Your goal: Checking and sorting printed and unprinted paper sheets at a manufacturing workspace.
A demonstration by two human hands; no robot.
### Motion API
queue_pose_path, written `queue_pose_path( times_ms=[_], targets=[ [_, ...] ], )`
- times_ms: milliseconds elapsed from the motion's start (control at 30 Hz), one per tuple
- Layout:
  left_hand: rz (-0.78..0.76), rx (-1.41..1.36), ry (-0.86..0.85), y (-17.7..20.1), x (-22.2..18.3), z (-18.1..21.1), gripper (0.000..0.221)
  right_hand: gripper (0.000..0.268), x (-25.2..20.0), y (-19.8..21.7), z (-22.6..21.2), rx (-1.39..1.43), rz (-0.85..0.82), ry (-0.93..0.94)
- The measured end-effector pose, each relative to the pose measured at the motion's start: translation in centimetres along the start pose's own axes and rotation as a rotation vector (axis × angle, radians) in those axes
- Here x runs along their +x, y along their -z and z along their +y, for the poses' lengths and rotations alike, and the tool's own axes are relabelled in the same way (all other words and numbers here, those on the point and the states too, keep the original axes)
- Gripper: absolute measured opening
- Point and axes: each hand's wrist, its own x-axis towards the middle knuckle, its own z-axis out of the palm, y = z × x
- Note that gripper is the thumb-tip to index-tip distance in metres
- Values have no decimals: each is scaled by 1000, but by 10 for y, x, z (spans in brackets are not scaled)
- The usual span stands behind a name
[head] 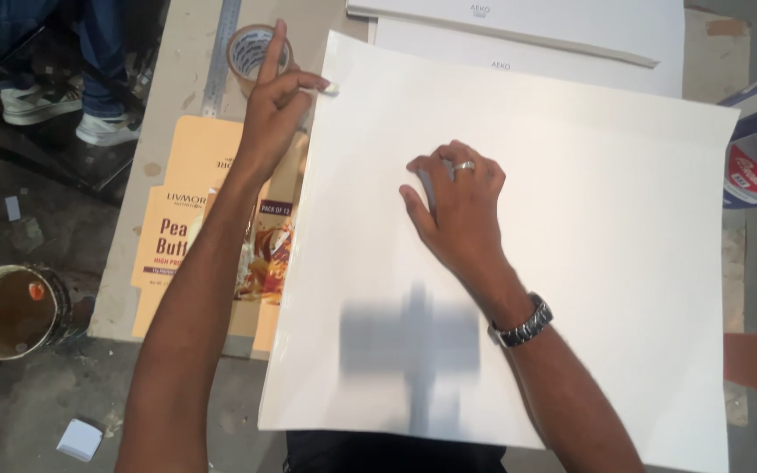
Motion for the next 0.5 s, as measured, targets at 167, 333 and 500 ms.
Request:
queue_pose_path(
  times_ms=[167, 333, 500],
  targets=[
    [28, 43, -27, 1, 48, -9, 27, 30, 2, 3, -3, 4, -22, -31],
    [42, 22, -8, -2, 61, 1, 28, 29, 2, 4, -5, -9, -31, -41],
    [34, 51, 41, 1, 57, 5, 25, 30, 1, 4, -6, 15, -51, -55]
  ],
)
